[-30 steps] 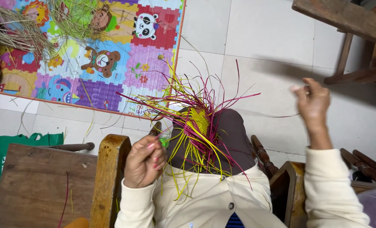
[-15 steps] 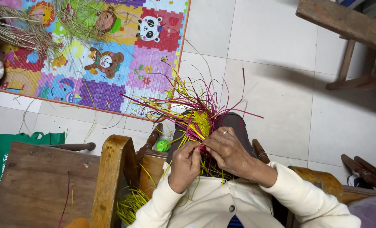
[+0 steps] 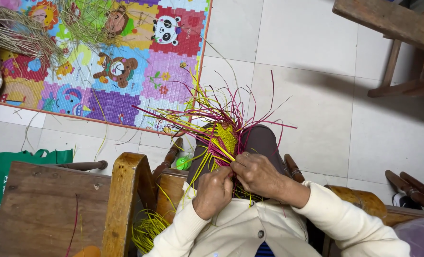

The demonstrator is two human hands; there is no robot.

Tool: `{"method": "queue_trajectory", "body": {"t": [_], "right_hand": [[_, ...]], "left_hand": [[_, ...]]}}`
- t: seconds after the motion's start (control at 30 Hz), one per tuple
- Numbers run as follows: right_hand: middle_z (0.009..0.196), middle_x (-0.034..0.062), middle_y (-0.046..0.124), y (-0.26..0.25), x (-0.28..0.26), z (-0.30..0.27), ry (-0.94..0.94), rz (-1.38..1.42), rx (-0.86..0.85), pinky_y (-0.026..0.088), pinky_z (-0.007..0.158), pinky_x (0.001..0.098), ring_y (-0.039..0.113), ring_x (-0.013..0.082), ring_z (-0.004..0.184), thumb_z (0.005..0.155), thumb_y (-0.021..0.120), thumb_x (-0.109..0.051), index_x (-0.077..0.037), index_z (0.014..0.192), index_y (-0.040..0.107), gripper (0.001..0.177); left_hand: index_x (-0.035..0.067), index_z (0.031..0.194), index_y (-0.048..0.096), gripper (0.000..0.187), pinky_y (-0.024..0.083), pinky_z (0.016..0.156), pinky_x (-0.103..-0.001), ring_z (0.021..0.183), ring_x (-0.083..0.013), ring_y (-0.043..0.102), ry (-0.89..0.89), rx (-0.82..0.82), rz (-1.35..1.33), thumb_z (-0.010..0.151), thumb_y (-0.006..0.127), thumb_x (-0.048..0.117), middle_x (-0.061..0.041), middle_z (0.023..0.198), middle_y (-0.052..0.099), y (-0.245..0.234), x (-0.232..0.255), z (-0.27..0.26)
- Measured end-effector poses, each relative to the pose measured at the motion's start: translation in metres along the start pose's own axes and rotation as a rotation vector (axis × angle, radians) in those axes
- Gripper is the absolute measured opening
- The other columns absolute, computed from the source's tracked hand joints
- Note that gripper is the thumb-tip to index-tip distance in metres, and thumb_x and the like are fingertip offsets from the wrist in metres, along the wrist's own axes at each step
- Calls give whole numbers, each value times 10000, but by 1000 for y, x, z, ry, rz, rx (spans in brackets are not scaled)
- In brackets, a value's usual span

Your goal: A person is weaving a basket by interlacing multiple colored strips together.

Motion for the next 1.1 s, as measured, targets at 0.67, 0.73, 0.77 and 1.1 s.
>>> {"method": "queue_trajectory", "body": {"t": [0.67,0.73,0.77,1.1], "right_hand": [[652,-22,610,-79,246,-102,720,-717,-3,433,341,267,551,135,558,874,443,-100,-144,609,545,287],[643,-23,586,-86,261,-122,680,-760,108,373,353,291,546,157,578,838,479,-100,-150,617,566,243],[634,-24,562,-93,265,-134,645,-803,221,313,365,315,541,180,598,802,515,-100,-157,624,587,200],[605,-6,515,-49,196,-84,970,606,590,435,440,188,481,86,527,906,595,-52,-94,943,658,85]], "left_hand": [[-91,799,630,146,144,384,-235,430,-54,208,-351,255,-1355,812,489,-54,-11,513,383,-73,-34,-48],[-103,846,633,153,155,392,-229,439,-55,236,-345,307,-1398,804,489,-72,-70,577,484,-78,-42,-53],[-114,894,636,178,166,400,-223,448,-57,264,-338,352,-1442,796,489,-91,-130,642,585,-81,-47,-55],[31,1025,529,115,377,488,-213,522,-110,422,-193,439,-1587,942,539,109,-79,584,463,-81,-25,18]]}}
Point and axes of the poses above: each hand's wrist, its own z-axis towards the middle knuckle, its own y-axis out of the palm, x = y × z, the point moved 7 cm from there along z, towards the middle knuckle
